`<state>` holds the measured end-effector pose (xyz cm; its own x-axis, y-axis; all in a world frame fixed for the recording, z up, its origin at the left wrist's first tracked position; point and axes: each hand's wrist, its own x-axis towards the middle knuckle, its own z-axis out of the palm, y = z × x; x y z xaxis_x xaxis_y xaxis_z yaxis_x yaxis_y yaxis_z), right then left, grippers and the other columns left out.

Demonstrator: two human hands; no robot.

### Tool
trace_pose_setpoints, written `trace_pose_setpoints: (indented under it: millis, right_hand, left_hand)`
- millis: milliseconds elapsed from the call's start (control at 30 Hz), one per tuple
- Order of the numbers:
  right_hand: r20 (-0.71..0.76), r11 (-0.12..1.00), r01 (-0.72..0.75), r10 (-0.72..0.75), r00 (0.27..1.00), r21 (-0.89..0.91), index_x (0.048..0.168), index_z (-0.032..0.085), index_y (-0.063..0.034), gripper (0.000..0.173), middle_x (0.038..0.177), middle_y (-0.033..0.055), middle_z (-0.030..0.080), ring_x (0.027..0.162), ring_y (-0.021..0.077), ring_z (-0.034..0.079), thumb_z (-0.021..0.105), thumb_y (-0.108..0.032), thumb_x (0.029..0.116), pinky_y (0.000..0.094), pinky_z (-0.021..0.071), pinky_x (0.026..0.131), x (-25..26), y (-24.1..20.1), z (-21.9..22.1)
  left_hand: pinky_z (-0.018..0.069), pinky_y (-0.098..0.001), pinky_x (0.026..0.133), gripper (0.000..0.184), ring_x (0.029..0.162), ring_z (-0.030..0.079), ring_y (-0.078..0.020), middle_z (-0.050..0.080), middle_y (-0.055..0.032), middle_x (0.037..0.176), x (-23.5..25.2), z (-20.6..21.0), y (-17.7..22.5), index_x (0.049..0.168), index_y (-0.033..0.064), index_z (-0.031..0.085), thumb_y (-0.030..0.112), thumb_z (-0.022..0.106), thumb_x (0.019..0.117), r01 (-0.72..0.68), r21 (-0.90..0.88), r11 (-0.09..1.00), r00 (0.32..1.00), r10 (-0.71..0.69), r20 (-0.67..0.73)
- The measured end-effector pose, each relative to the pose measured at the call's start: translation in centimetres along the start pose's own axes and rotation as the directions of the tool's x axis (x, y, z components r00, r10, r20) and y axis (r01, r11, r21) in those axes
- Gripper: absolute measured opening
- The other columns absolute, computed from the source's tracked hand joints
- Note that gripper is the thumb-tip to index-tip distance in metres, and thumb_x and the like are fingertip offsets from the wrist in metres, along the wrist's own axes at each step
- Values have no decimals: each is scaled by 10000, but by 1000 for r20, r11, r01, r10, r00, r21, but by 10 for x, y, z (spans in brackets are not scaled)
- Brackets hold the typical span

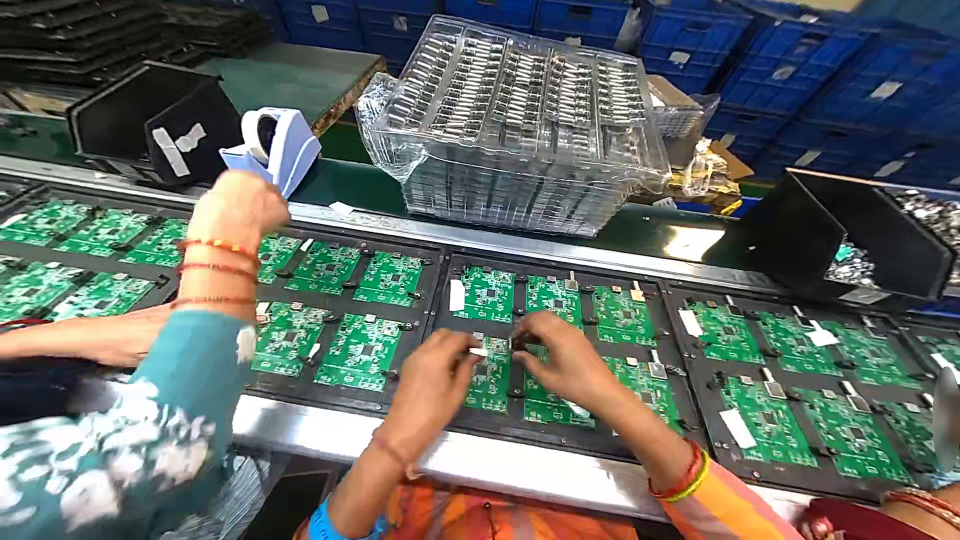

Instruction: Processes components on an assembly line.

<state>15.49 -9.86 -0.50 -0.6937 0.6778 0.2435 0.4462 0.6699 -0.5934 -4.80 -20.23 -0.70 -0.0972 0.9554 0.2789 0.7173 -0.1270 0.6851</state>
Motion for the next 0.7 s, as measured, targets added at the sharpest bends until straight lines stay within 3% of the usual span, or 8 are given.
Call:
trace_pose_setpoints:
  millis: [133,233,333,467,633,700]
  right_hand:
    - [67,990,30,-20,998,-140,1066,715,-16,191,1073,180,691,1060,365,668,745,-52,881,541,550,921,12,3,19]
    - [92,984,8,8,996,-177,1054,724,-17,161,1099,183,685,1072,368,661,731,-60,899,530,548,923,13,6,20]
    - [66,980,40,-27,997,-196,973,732,-23,110,1051,167,696,1023,343,679,752,-58,871,508,571,871,10,9,18]
    - [38,979,26,-19,999,-204,908,752,-31,47,1077,154,716,1025,330,689,755,-65,876,497,575,877,7,12,17]
    - [50,963,-4,18,999,-270,899,771,-71,102,1218,176,650,1126,350,629,723,-159,916,488,546,926,2,4,8]
    - [6,988,16,-15,1000,-153,972,771,-90,197,1190,128,659,1095,281,637,646,-242,969,455,550,907,-3,-5,12]
  left_hand:
    - [620,-366,719,184,784,715,-169,727,-82,964,-15,0,-29,1109,36,726,96,686,939,44,-6,999,984,-44,-171]
    - [620,-293,673,173,726,715,-114,735,-47,889,-20,12,-35,1051,40,723,148,685,921,10,-20,1000,970,-15,-241]
    - [617,-273,693,163,752,709,-103,734,-44,921,-18,15,-35,1025,49,746,156,672,926,-49,-10,999,963,45,-264]
    - [620,-275,768,146,878,714,-118,721,-73,1064,-17,15,-36,995,65,776,122,665,921,-91,-3,996,961,87,-263]
    - [623,-241,738,176,815,714,-81,723,-23,968,-19,16,-36,1031,75,758,177,650,937,-106,-2,994,965,103,-242]
    - [617,-234,747,159,812,709,-78,720,-24,947,-19,15,-36,996,61,741,175,651,930,-157,-16,987,958,149,-243]
